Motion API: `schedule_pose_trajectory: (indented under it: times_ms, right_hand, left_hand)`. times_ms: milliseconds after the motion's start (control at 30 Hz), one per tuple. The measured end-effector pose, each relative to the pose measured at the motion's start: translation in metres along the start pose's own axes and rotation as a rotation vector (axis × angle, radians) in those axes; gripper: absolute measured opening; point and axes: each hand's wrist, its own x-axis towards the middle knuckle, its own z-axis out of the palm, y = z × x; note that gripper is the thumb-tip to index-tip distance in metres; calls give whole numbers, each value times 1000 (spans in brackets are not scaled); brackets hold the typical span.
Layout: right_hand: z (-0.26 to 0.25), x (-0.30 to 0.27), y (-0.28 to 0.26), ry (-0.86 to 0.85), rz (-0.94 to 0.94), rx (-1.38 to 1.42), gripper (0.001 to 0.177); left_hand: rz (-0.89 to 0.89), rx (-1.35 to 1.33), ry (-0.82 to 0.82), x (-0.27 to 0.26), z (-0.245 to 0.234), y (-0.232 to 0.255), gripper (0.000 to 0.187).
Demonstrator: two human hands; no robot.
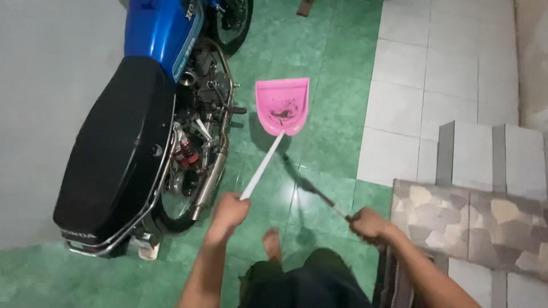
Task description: The recorder is sweeping the tiled floor and collecting debris into a pink dustpan.
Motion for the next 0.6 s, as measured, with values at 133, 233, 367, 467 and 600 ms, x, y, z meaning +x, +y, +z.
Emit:
schedule_pose_trajectory:
  times_ms: [133,233,367,467,600]
  right_hand:
    - [62,-22,-58,-138,112,71,18]
    - [132,68,-37,-334,101,392,14]
    - [177,159,-62,-704,194,298,29]
    - [129,221,-48,-617,139,494,24]
    - [-25,211,-53,-473,61,658,35]
  left_hand:
    - [52,97,1,37,-23,11,35]
    - [-8,-61,-120,63,-38,29,35]
    - [54,67,-59,94,-39,44,35]
    - [47,10,-39,124,-38,51,33]
    - [24,39,-2,142,-42,69,33]
